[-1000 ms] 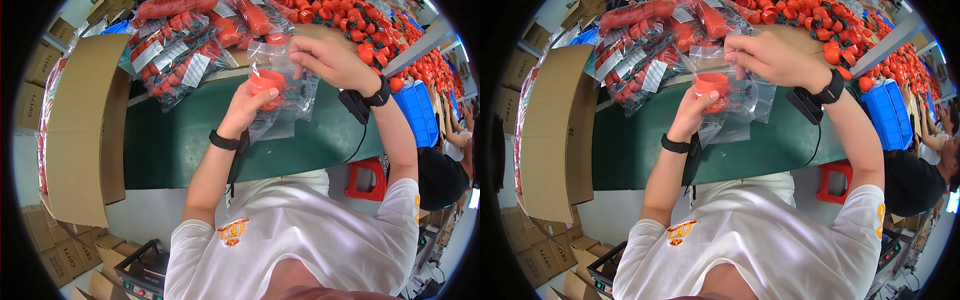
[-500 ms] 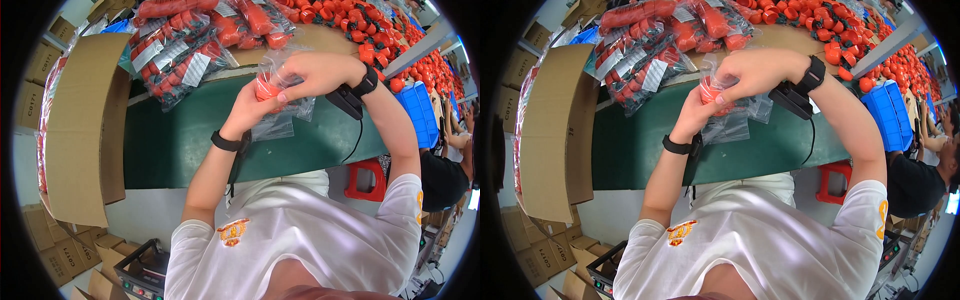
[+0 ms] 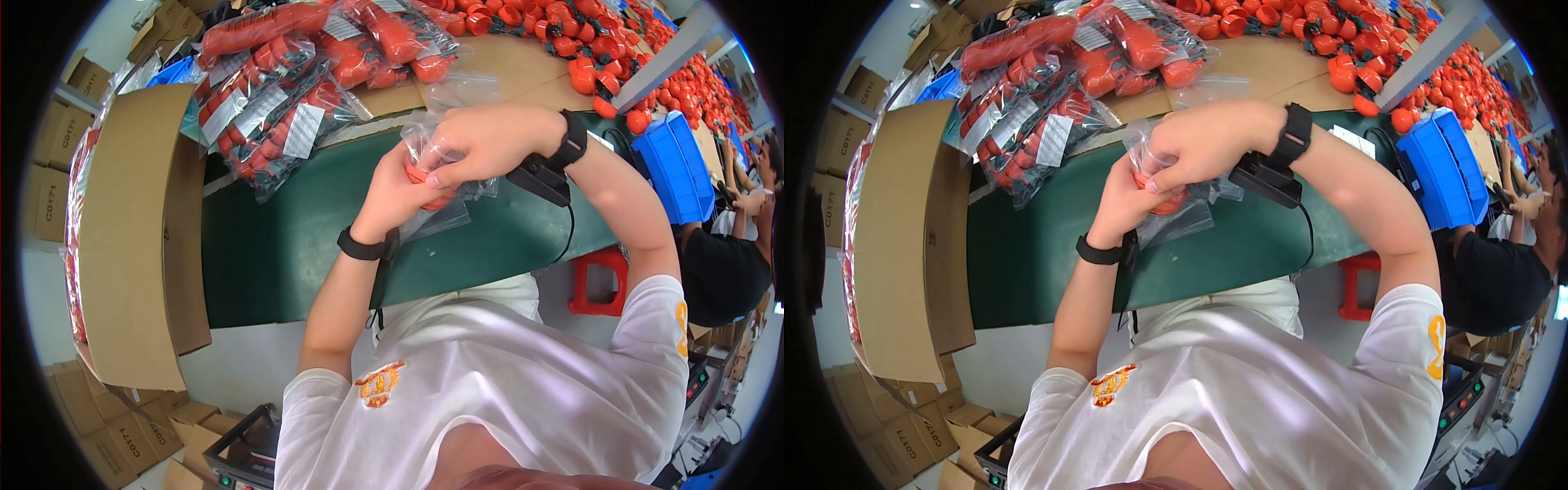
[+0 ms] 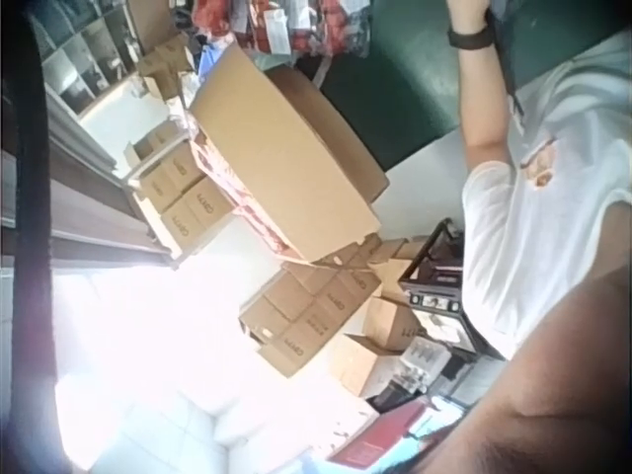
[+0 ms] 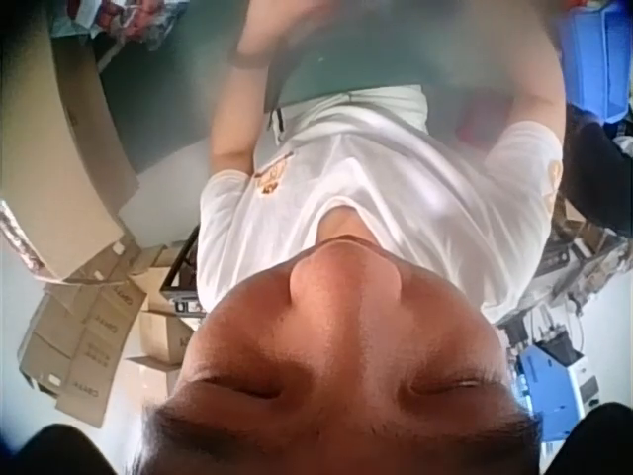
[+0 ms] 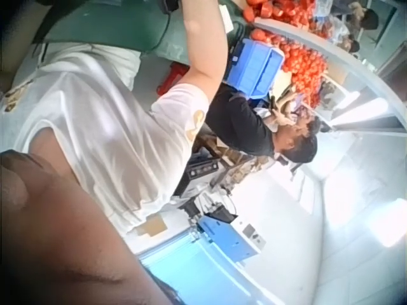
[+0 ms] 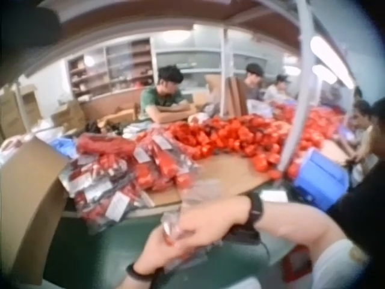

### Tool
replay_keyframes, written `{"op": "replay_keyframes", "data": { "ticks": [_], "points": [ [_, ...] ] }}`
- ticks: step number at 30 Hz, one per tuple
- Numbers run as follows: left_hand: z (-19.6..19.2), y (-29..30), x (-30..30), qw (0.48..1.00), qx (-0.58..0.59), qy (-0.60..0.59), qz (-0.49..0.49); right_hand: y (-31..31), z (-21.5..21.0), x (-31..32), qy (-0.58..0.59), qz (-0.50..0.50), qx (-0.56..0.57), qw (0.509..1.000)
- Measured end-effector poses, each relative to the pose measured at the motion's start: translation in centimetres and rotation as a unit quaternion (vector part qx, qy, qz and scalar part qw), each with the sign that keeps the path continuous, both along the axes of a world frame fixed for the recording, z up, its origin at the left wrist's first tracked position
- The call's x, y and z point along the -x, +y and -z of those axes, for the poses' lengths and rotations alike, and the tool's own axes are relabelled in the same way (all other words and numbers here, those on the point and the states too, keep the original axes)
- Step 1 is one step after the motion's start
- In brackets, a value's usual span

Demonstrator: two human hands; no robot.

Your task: The person opens a plastic bag and places a stack of red plastic cups inside. They then insert a paper slip into the bag, seal it by hand, and set it aside.

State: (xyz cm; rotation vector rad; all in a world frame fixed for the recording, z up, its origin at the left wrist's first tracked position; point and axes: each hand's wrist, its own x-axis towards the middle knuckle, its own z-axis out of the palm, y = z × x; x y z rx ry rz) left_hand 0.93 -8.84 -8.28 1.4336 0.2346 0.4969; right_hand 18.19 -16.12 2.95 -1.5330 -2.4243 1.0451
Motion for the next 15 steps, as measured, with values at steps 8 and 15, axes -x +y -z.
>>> {"op": "replay_keyframes", "data": {
  "ticks": [8,15],
  "points": [
    [-0.2,1.3,0.4,0.996,-0.017,0.039,-0.079,-7.6,1.8,-20.2,-0.056,0.453,-0.285,0.843],
    [0.3,1.5,0.3,0.996,-0.023,0.043,-0.077,-15.1,11.0,-28.1,-0.454,0.522,-0.088,0.717]
  ]
}}
